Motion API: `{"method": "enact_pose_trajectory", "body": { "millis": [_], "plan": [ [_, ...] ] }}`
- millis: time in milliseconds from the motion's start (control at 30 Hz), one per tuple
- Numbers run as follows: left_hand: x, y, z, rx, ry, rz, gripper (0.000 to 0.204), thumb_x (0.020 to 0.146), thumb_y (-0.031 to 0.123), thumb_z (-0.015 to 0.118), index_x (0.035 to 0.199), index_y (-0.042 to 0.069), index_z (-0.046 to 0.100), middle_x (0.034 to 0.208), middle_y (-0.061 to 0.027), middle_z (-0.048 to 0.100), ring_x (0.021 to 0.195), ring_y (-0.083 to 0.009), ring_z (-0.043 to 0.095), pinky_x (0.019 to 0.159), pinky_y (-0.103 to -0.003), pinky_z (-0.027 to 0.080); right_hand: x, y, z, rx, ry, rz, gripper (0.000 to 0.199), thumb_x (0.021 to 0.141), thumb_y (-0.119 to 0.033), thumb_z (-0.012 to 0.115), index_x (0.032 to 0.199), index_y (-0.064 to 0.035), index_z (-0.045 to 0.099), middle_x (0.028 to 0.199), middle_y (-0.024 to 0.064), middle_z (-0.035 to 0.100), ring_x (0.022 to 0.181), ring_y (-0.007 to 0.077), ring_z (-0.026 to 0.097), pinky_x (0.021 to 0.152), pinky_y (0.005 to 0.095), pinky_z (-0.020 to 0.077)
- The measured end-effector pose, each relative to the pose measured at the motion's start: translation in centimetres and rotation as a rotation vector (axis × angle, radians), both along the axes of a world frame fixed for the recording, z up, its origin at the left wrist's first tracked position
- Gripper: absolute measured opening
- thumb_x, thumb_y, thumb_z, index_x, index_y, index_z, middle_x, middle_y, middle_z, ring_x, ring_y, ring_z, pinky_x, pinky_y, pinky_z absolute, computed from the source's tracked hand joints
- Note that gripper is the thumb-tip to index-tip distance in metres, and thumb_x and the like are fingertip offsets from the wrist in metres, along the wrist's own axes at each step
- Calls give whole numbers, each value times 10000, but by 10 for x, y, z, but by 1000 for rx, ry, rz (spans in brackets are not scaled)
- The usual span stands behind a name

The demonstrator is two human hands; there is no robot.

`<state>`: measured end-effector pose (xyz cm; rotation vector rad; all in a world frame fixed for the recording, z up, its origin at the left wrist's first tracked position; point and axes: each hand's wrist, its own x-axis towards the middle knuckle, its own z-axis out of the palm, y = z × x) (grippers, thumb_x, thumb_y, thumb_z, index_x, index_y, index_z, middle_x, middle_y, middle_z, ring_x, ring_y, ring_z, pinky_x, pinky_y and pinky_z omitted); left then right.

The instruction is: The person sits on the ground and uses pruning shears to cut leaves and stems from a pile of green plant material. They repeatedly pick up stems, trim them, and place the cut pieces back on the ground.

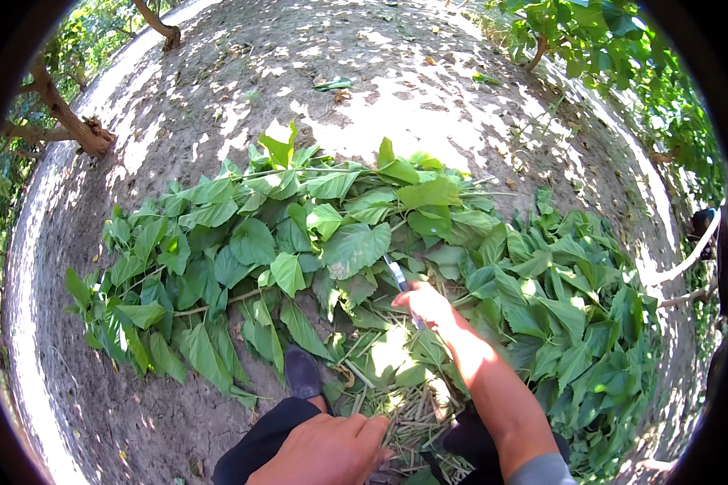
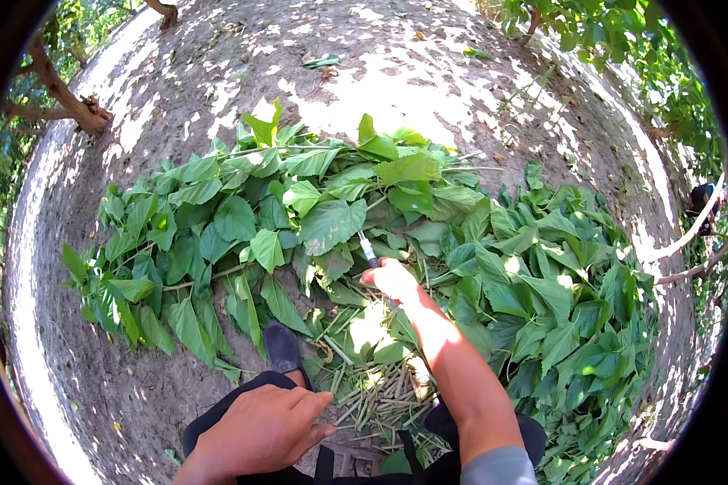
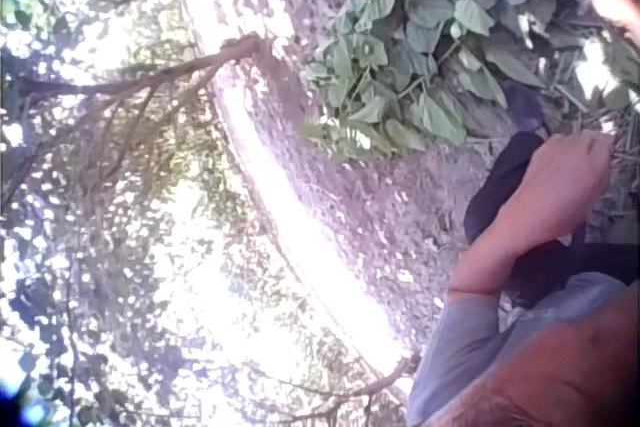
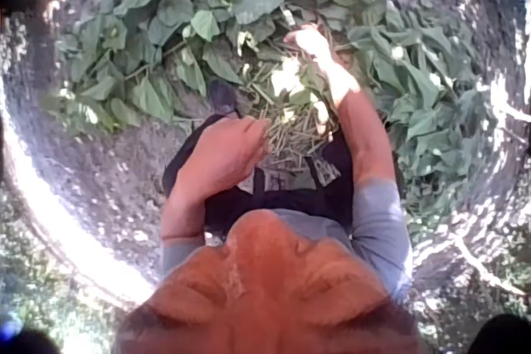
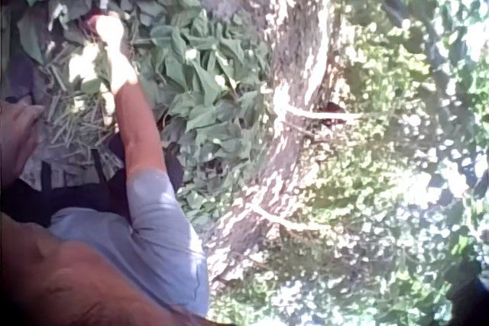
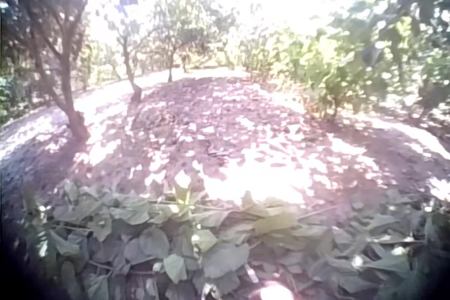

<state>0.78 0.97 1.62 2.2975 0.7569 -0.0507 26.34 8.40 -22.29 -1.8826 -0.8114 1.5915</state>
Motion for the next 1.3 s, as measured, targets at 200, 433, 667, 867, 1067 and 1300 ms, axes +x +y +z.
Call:
{"method": "enact_pose_trajectory", "body": {
  "millis": [200, 433, 667, 867, 1067, 1300],
  "plan": [
    [1, 6, -2, -2, -80, 62, 198, 812, 192, 636, 927, 69, 531, 774, -106, 568, 722, -320, 575, 654, -420, 458, -6, 33, -23, -141, -127, 12, 325, 740, -249, 685, 957, -16, 619, 739, 58, 524, 633, 144, 473, 561, 301, 358],
    [-1, 15, -2, -14, -40, 87, 259, 808, 194, 651, 1014, 61, 567, 805, -113, 584, 754, -320, 589, 669, -409, 469, -8, 22, -49, -123, -26, -5, 352, 724, -219, 706, 943, 34, 597, 737, 115, 581, 661, 213, 533, 604, 359, 423],
    [8, 15, -1, -41, -29, 56, 283, 806, 189, 659, 1043, 61, 573, 831, -109, 588, 768, -315, 592, 679, -403, 472, -3, 14, -52, -82, -26, -2, 301, 728, -230, 699, 872, 10, 590, 646, 70, 536, 562, 177, 491, 518, 349, 376],
    [14, 17, 0, -32, -25, 49, 291, 812, 197, 659, 1055, 62, 573, 846, -111, 593, 779, -309, 591, 685, -398, 472, -11, 36, -56, -81, -2, -44, 386, 727, -168, 701, 1045, 23, 595, 866, 109, 602, 761, 182, 558, 698, 322, 441],
    [15, 19, -3, -19, -20, 58, 321, 817, 204, 655, 1087, 50, 573, 869, -106, 602, 795, -300, 595, 700, -389, 475, -18, 36, -46, 44, -200, 76, 460, 726, -170, 690, 1123, 31, 575, 890, 125, 619, 787, 215, 573, 734, 341, 464],
    [17, 26, -1, -33, -5, 59, 330, 818, 187, 647, 1105, 44, 570, 897, -113, 609, 809, -304, 603, 712, -391, 482, -22, 22, -45, 190, -335, 145, 346, 740, -204, 632, 1015, -11, 551, 904, 196, 631, 863, 329, 621, 791, 405, 474]
  ]
}}
